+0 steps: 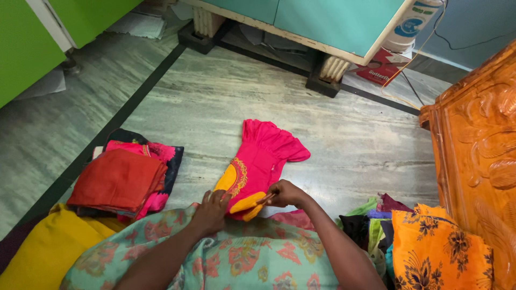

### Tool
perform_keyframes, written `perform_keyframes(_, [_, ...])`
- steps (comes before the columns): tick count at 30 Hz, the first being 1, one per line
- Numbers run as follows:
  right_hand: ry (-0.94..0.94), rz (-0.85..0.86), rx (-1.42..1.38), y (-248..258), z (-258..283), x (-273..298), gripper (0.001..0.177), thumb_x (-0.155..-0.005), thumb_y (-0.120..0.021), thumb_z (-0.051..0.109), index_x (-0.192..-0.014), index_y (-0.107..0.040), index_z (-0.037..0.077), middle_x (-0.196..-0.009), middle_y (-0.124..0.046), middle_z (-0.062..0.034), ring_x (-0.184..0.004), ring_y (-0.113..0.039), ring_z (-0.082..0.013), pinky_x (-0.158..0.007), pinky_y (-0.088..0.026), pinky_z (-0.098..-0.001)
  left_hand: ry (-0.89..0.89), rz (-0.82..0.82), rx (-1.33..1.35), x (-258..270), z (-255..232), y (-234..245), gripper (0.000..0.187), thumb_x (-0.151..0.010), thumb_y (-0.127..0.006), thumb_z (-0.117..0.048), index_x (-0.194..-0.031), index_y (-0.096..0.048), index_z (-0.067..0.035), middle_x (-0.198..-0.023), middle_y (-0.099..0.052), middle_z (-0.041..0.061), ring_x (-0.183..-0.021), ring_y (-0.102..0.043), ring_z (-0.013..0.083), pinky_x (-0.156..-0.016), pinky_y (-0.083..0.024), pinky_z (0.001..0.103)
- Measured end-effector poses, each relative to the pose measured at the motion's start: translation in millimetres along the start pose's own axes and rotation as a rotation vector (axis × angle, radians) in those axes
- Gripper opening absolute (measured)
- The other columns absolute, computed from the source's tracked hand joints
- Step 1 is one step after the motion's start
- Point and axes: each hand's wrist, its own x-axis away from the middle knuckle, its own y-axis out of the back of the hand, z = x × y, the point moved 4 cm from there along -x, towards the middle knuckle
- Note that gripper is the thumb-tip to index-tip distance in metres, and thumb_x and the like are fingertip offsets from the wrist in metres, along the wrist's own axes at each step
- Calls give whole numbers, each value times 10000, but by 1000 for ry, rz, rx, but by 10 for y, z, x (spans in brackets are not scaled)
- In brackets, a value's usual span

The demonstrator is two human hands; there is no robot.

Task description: The person sits on the floor and folds several colorful garments one by one, including a pink top, an orange cloth, and a pink and yellow dress. Each item is smoothed, folded, and placed into a growing stack.

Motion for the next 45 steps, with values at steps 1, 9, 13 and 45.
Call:
perform_keyframes(1, [-41,-59,-11,8,-5,16,23,-909,-739,-7,-911,-732,-29,-767,-662,-102,-550,-522,-66,-453,-401,-252,-55,-35,17,9,-42,20,732,-734,-700,-160,-1408,-445,-30,-1394,-446,275,-1349,-381,438,-1135,-224,609])
perform_keyframes(9, [24,-208,-407,66,192,115,82,-896,-682,1,-945,-747,5,-774,-731,-45,-526,-508,-47,-423,-361,-235,-316,10,-85,-60,-334,67,713,-824,-724,-350,-1428,-457,-83,-1465,-388,302,-1431,-314,454,-1136,-192,680])
perform_keyframes(13, [76,-201,-344,32,189,100,53,-913,-692,14,-910,-731,-21,-753,-714,-73,-503,-466,-60,-413,-334,-241,-72,203,-68,-90,-348,104,675,-827,-748,-422,-1335,-494,-56,-1499,-326,324,-1465,-237,470,-1144,-148,696])
perform_keyframes(45, [446,-501,741,-362,756,-1037,190,-777,-763,227,-919,-735,103,-976,-698,-146,-864,-711,-337,-706,-552,-485,71,402,-19,84,41,-489,251,-947,-544,-163,-1150,-624,-38,-1135,-643,237,-981,-682,387,-806,-565,520])
